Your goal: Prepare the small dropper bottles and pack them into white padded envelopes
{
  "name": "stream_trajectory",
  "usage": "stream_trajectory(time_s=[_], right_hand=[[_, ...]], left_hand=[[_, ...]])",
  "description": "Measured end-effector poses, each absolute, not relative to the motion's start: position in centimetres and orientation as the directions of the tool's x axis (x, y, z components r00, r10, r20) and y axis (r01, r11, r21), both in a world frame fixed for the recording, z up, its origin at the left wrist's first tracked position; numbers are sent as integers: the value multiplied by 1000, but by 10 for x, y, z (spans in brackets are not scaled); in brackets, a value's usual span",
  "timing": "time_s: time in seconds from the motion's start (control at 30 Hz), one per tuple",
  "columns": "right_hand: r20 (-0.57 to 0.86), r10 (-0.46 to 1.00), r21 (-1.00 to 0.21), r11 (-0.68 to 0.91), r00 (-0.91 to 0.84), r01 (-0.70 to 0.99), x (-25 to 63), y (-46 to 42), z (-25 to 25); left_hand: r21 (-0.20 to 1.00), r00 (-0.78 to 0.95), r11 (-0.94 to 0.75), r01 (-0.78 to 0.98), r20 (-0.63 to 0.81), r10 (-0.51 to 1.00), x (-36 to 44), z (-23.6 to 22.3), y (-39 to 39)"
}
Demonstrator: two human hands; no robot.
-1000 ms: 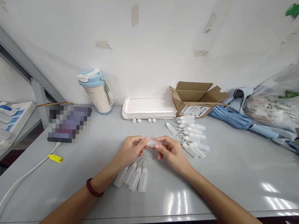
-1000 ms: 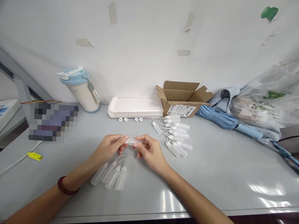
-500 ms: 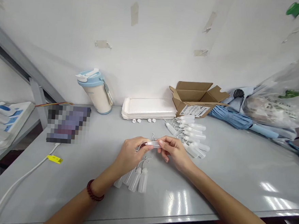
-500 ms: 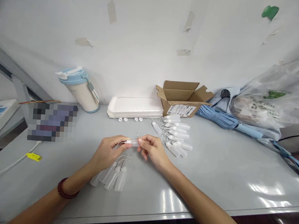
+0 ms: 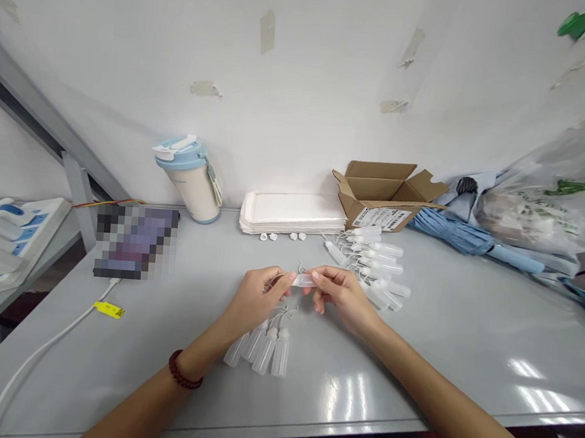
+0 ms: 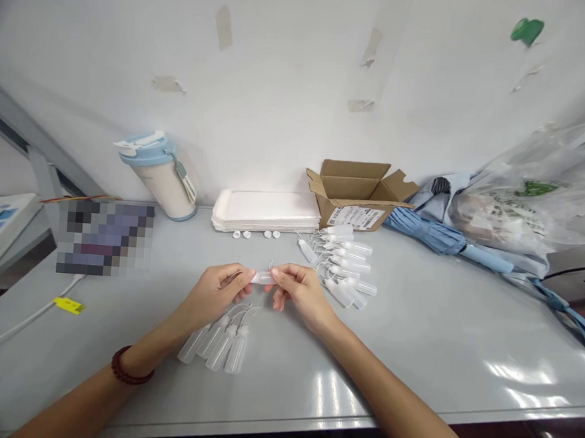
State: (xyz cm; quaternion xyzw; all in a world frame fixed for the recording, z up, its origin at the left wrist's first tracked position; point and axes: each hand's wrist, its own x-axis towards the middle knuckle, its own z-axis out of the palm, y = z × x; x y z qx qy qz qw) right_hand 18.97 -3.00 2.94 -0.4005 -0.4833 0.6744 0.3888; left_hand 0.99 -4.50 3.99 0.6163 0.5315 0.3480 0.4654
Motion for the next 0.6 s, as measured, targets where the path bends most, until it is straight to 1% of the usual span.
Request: stream_trajectory(time_s=[0.1, 0.17, 0.33, 0.4, 0.5, 0.6], right_hand=[[-161, 910, -965, -226, -381, -132, 189, -30, 30], [-151, 912, -974, -203, -381, -99, 188, -31, 30], [-50, 951, -991, -9, -304, 137, 187, -35, 32], [-39, 952, -982, 20, -304, 187, 188, -37, 33], [-59, 947, -986, -5, -315, 168, 189, -38, 32], [-121, 937, -993, -118, -328, 29, 189, -36, 31]], left_hand=[[953, 200, 33, 300, -96, 975, 11, 40, -44], [961, 193, 72, 266, -126, 973, 11, 40, -44], [961, 179, 212, 179, -243, 953, 11, 38, -42], [960, 211, 231, 156, -261, 942, 11, 37, -41], [969, 268, 194, 151, -229, 936, 12, 37, -43], [968, 270, 93, 234, -157, 950, 13, 40, -45]])
